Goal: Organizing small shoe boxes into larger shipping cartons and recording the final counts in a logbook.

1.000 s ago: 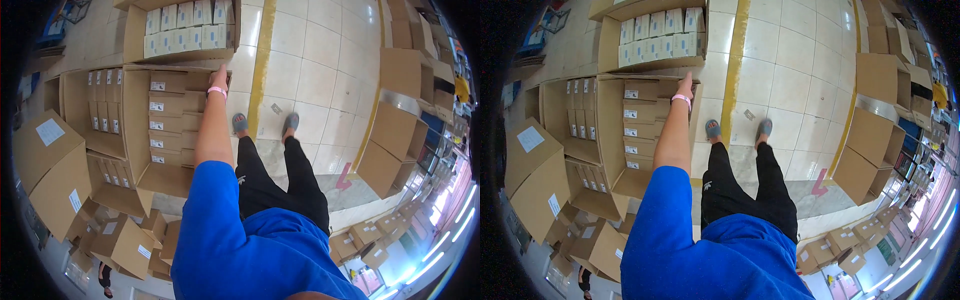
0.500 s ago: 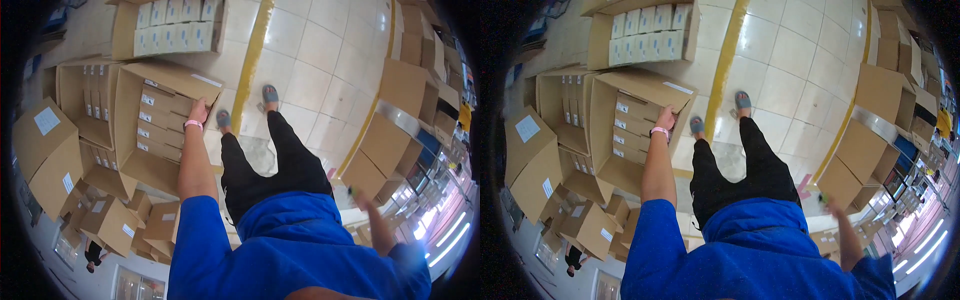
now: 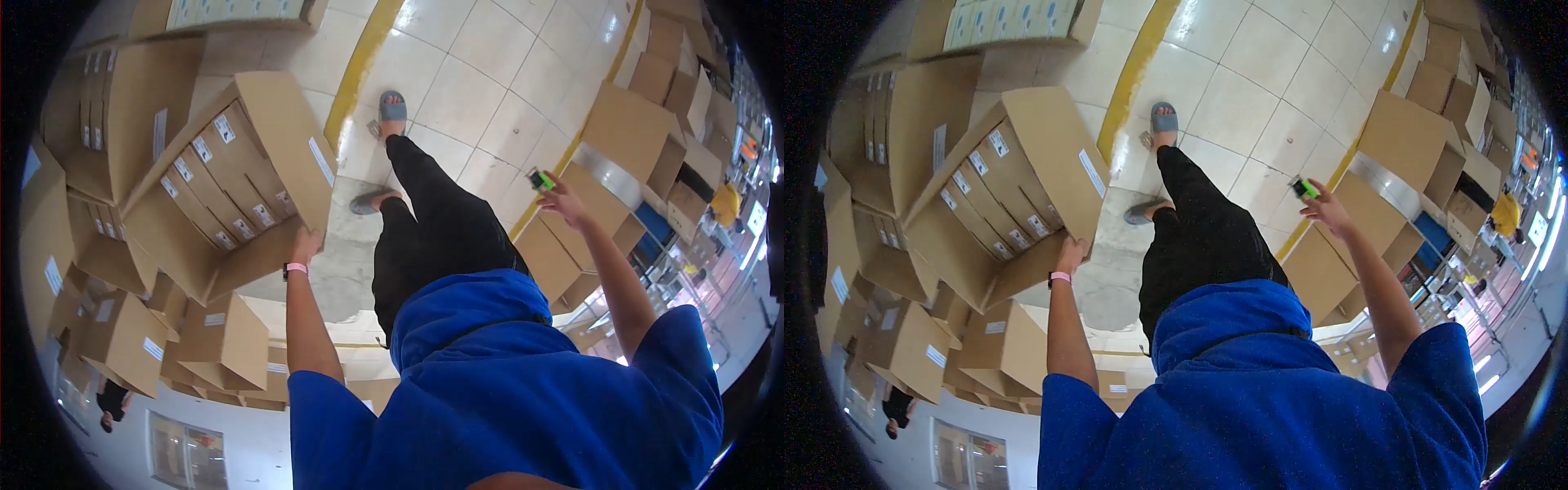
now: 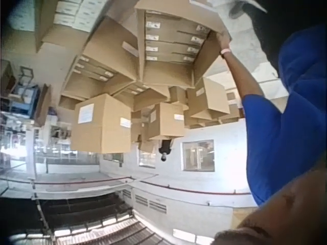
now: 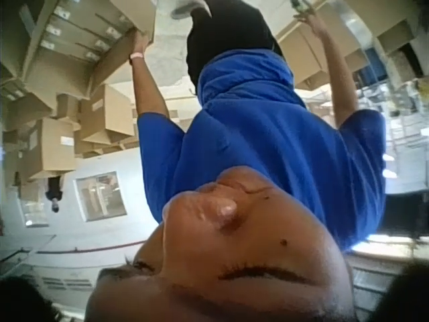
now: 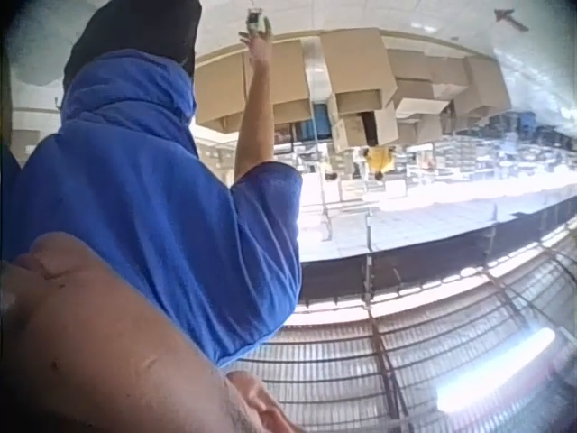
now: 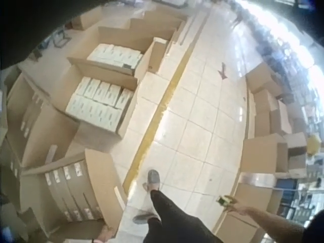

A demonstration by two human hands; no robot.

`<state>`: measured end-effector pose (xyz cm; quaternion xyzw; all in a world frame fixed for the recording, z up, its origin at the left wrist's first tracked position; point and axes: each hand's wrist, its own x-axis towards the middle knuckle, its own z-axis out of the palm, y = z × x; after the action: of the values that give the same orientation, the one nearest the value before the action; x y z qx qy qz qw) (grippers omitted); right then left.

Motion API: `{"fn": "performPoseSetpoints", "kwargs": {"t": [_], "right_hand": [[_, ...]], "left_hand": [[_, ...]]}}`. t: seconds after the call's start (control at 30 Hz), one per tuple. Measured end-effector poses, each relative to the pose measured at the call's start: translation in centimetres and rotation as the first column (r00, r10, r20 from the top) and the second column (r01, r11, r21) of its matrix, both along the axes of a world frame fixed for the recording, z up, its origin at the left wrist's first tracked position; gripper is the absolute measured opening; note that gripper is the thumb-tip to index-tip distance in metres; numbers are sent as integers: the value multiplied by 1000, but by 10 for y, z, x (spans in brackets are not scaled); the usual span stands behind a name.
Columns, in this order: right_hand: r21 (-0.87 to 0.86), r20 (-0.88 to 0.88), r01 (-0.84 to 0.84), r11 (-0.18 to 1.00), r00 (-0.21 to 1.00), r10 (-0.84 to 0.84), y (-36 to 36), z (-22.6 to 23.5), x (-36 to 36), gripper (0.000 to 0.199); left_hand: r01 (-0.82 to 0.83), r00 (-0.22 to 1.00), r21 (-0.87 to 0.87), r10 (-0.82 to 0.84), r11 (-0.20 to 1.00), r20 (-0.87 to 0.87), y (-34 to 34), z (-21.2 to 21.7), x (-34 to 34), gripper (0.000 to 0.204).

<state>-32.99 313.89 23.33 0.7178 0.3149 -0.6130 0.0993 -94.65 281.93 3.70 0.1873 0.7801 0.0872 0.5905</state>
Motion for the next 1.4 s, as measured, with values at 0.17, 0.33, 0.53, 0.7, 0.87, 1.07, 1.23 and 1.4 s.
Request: {"fn": "performPoseSetpoints", "kwargs": {"t": [0.17, 0.33, 0.53, 0.7, 0.87, 1.07, 1.23, 1.4], "right_hand": [[-80, -12, -200, 976, 980, 200, -83, -26, -32, 69], [-62, 76, -393, 918, 915, 397, -152, -43, -97, 72], [142, 339, -700, 700, 698, 630, -211, -88, -250, 64], [364, -78, -673, 644, 667, 741, -373, -170, -449, 63], [553, -35, -671, 494, 574, 818, -509, -236, -585, 65], [702, 531, -708, 74, 590, 608, -611, -350, -619, 60], [891, 354, -455, 6, 701, 619, -543, -428, -610, 61], [-517, 740, -408, -752, -655, -154, -519, -460, -553, 31]], "left_hand": [[142, 988, -57, -145, 988, -46, -155, -36, 1, 46], [114, 976, 58, -101, 992, -191, -360, -74, -21, 49], [178, 931, 77, -143, 981, -335, -517, -95, 7, 51], [69, 791, 176, 54, 982, -609, -693, -89, 10, 58], [-194, 770, 353, 365, 915, -523, -737, -115, 62, 47], [-331, 298, 516, 606, 790, -737, -729, -116, 153, 40], [-935, 43, 304, 908, 183, -416, -648, -189, 390, 48], [-948, 48, -312, 997, 63, 55, -575, -177, 560, 99]]}}
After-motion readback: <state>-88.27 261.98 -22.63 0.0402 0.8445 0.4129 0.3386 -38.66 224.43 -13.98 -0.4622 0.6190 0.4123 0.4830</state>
